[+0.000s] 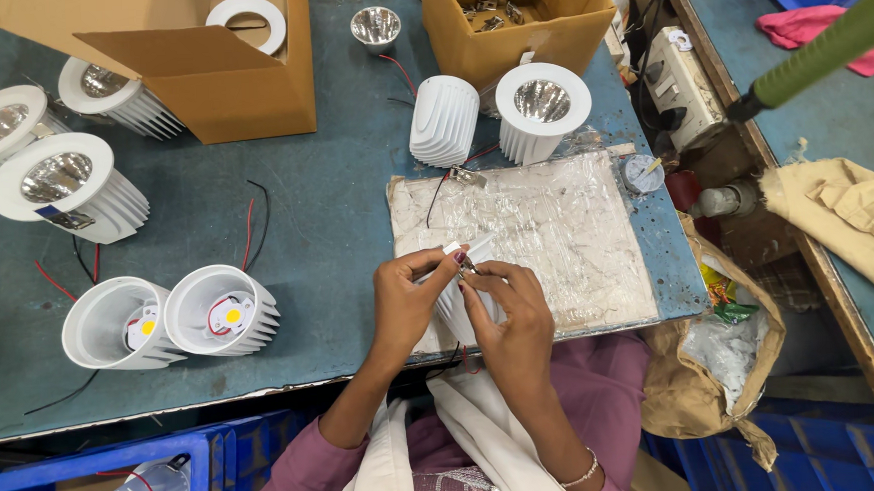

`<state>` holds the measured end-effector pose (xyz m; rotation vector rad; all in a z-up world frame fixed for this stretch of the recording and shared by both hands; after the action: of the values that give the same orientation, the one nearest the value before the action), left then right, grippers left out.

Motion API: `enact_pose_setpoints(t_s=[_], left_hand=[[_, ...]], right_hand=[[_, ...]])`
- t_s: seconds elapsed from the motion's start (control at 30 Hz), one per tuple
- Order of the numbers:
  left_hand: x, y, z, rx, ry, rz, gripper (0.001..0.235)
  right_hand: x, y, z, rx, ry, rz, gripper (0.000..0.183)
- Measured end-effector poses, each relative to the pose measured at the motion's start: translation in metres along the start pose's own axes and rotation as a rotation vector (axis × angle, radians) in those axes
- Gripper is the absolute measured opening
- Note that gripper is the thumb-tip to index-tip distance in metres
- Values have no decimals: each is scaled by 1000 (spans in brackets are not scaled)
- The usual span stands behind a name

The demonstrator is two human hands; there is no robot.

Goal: The person assembles LED light fixtures by attaching metal brackets to white housings using a green power drill. They pick up housings, align brackets, drill screws, and place finished units into a blue crate.

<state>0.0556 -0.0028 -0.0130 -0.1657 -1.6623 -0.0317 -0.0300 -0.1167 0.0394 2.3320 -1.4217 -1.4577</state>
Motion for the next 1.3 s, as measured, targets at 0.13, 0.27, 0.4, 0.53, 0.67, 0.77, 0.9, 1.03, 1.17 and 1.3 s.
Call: enact_pose_setpoints(t_s=[0.13, 0.27, 0.4, 0.53, 0.67, 0.77, 0.9, 1.03, 1.17, 1.3], left_hand=[[-3, 0, -2, -9, 22, 67, 17], [-1, -2, -1, 13, 26, 25, 17], [3, -3, 0, 26, 27, 6, 17], [8, -2, -1, 24, 26, -49, 17], [8, -2, 0, 19, 9, -32, 18], [7, -2, -1, 4, -5, -5, 19], [6, -1, -1, -12, 21, 13, 19], [4, -1, -1, 1, 11, -21, 20], [4, -2, 0, 2, -11, -11, 19], [6, -3, 0, 9, -4, -24, 19]], right_hand=[[17, 0, 4, -29, 38, -40, 16], [77, 3, -15, -107, -211, -337, 13], [160, -2, -67, 103, -170, 10, 10], [211, -11, -96, 49, -73, 144, 21], [217, -20, -96, 39, 90, 359, 10], [202, -27, -88, 28, 105, 405, 9], [166, -34, -55, -144, -266, 114, 15], [127, -13, -27, -130, -436, -335, 21], [91, 12, -21, -147, -388, -650, 21], [66, 23, -22, -185, -412, -709, 20]])
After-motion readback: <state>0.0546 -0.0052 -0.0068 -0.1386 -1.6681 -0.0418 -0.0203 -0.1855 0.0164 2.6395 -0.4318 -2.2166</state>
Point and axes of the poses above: each hand's wrist, its own z-axis away from the middle knuckle, its own y-axis out of the back of the hand, x = y × z, the point moved 1 cm from there along -z, towards the middle knuckle, and after that the axes turned 7 degrees about x, right-handed, at the moved point
